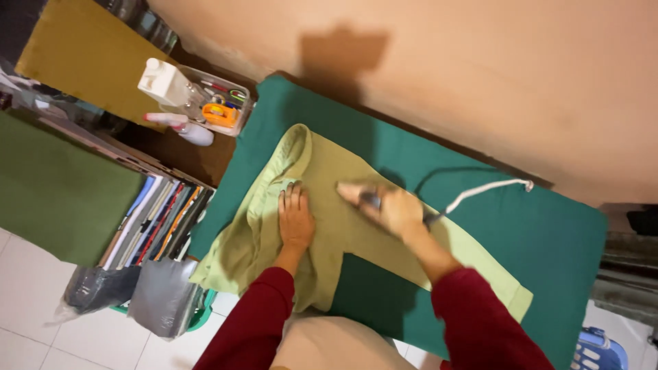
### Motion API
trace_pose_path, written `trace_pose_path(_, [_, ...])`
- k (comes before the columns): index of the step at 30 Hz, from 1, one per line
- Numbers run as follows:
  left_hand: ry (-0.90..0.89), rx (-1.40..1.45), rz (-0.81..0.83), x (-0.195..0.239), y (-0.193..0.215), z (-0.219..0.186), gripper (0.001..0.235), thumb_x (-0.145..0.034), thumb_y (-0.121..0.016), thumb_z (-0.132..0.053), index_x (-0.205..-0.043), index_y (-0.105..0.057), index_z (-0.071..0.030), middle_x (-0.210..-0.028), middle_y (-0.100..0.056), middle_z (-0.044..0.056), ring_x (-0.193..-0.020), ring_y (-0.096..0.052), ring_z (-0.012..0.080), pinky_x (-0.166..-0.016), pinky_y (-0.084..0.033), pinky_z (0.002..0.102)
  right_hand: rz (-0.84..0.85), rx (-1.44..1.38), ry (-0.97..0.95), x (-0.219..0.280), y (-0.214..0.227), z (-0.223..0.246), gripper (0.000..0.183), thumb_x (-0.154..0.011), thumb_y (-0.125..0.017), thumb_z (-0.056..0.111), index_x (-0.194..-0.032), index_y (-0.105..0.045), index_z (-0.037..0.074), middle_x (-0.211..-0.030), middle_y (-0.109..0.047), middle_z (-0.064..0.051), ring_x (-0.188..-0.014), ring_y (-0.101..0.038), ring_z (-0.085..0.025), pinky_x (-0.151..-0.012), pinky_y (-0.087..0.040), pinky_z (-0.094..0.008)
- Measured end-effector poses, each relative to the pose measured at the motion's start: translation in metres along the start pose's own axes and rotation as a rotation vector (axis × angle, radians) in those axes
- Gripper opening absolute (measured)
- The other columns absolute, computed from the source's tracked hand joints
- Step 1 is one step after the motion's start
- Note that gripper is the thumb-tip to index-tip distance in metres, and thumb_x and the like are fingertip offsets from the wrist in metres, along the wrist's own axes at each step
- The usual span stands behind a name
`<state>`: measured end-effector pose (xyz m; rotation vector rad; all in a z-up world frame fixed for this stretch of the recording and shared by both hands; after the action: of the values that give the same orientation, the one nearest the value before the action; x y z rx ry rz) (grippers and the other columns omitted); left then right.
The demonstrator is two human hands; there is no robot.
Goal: The person is ironing a green shirt on an ironing board.
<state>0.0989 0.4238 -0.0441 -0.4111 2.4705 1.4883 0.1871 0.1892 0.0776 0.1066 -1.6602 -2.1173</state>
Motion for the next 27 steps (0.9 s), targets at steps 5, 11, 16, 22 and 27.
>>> trace_pose_path(5, [0.03, 0.016, -0.021, 0.002, 0.003, -0.001, 0.046, -0.084, -0.053, 0.004, -0.129, -0.053, 0.002, -0.148, -0.046, 0.019, -0.142, -0.042, 0.0399, -0.123, -0.028, 0.056, -0.002, 0.021, -0.192, -0.063, 0.004, 0.005, 0.061, -0.086, -0.067, 0.066, -0.099, -0.069, 0.006, -0.087, -0.074, -0.025, -0.081, -0.073, -0.044, -0.069, -0.059, -0.053])
trace_pose_path(11, [0.074, 0.078, -0.053, -0.001, 0.0, 0.0, 0.047, -0.084, -0.052, 0.006, -0.13, -0.05, 0.005, -0.145, -0.049, 0.022, -0.139, -0.043, 0.042, -0.123, -0.029, 0.054, 0.034, -0.15, -0.177, -0.001, -0.022, 0.046, 0.052, -0.087, -0.065, 0.058, -0.102, -0.07, 0.008, -0.087, -0.074, -0.023, -0.077, -0.073, -0.043, -0.068, -0.059, -0.052])
trace_pose_path(16, [0.098, 0.087, -0.1, 0.004, -0.009, 0.003, 0.044, -0.087, -0.054, 0.006, -0.131, -0.049, 0.005, -0.146, -0.048, 0.022, -0.139, -0.043, 0.0425, -0.123, -0.03, 0.053, -0.02, -0.075, -0.086, 0.014, -0.036, 0.063, 0.056, -0.086, -0.065, 0.064, -0.09, -0.07, 0.008, -0.083, -0.074, -0.022, -0.079, -0.073, -0.042, -0.071, -0.058, -0.053])
trace_pose_path(22, [0.113, 0.091, -0.081, -0.002, -0.001, 0.0, 0.052, -0.084, -0.055, 0.006, -0.135, -0.048, 0.007, -0.145, -0.047, 0.023, -0.137, -0.043, 0.0444, -0.122, -0.031, 0.053, -0.039, -0.069, -0.282, -0.091, -0.02, 0.066, 0.059, -0.092, -0.062, 0.061, -0.1, -0.066, 0.003, -0.091, -0.072, -0.028, -0.087, -0.07, -0.048, -0.074, -0.056, -0.056])
trace_pose_path(27, [0.121, 0.118, -0.073, 0.005, -0.003, 0.001, 0.049, -0.083, -0.054, 0.006, -0.132, -0.048, 0.007, -0.145, -0.047, 0.024, -0.136, -0.043, 0.0454, -0.121, -0.03, 0.054, -0.034, -0.127, -0.271, -0.085, -0.032, 0.076, 0.056, -0.094, -0.063, 0.057, -0.101, -0.066, 0.001, -0.095, -0.071, -0.029, -0.089, -0.07, -0.048, -0.075, -0.056, -0.056])
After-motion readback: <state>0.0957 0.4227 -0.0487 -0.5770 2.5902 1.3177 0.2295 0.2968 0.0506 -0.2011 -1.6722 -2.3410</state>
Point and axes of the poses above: each hand's wrist, its own x-axis away from the middle knuckle, its own y-axis out of the back of the hand, z = x × y, the point moved 1 cm from there along -x, towards the middle knuckle
